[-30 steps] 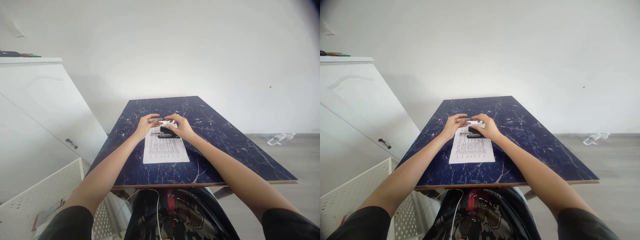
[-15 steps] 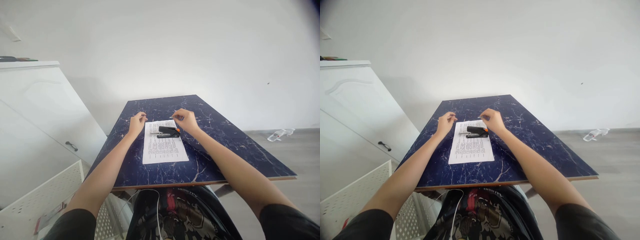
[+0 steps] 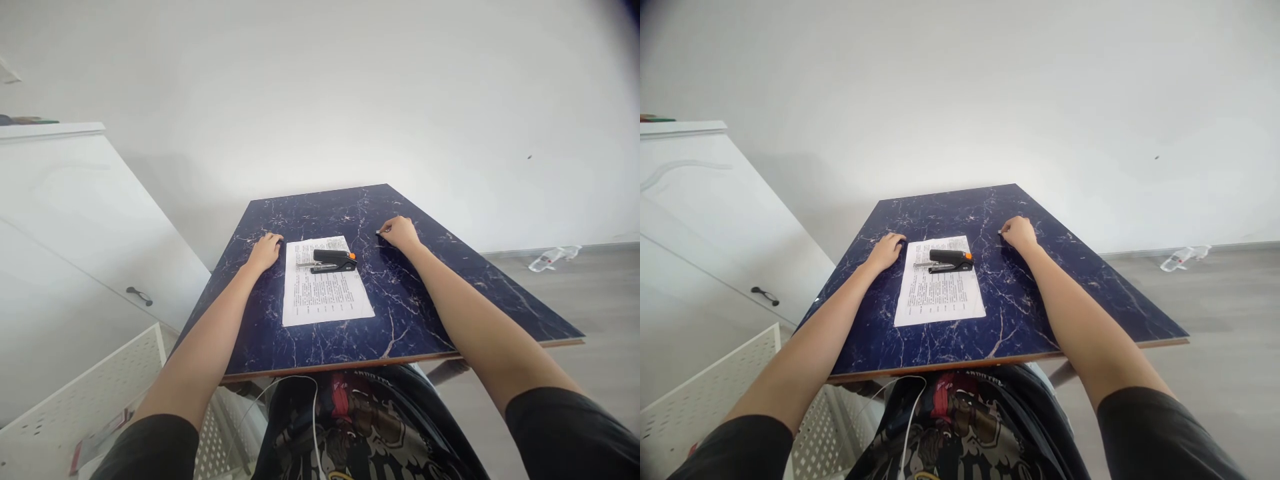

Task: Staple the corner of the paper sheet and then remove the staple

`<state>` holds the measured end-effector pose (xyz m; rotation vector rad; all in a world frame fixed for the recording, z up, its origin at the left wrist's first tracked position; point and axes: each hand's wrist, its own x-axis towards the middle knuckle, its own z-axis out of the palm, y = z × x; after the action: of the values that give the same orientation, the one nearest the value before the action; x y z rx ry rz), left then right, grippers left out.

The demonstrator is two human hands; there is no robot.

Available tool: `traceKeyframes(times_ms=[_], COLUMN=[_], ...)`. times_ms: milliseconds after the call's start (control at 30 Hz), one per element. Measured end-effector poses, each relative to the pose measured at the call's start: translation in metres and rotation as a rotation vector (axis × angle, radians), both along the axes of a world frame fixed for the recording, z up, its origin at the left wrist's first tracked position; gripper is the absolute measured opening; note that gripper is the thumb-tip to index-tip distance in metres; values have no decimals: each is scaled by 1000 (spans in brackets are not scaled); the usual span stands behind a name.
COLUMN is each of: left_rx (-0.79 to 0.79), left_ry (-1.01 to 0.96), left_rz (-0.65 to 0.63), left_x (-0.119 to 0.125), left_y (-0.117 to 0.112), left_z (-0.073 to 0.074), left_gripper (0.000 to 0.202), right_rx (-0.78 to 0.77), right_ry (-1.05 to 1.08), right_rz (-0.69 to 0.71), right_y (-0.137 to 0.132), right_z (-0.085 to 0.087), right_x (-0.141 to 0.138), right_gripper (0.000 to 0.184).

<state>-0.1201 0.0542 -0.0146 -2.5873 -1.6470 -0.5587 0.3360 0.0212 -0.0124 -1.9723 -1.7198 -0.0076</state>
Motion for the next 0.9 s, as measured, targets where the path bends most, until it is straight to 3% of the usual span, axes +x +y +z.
traceKeyframes(times_ms=[167,367,533,633,767,900], left_rx=[37,22,76,52,-42,-126], left_ry=[-47,-81,-106,-278,-497,-424], left_rz=[4,-9,-17,-54,-233,-479], left_x=[3,2,6,17,34,44], left_y=[-2,1,-6,-17,-39,-63], left_z=[5,4,10,18,33,48], left_gripper=[41,16,15,18,25,24], right_rx=[-9,-3,100,63,102,150], right_ry=[-27,38,133,131,148,92], right_rz=[95,72,33,43,18,21], right_y=[5,9,10,9,9,6], right_z=[-3,-8,-12,-14,-15,-13], right_x=[2,7,11,12,12,5], right_gripper=[34,44,33,26,32,37])
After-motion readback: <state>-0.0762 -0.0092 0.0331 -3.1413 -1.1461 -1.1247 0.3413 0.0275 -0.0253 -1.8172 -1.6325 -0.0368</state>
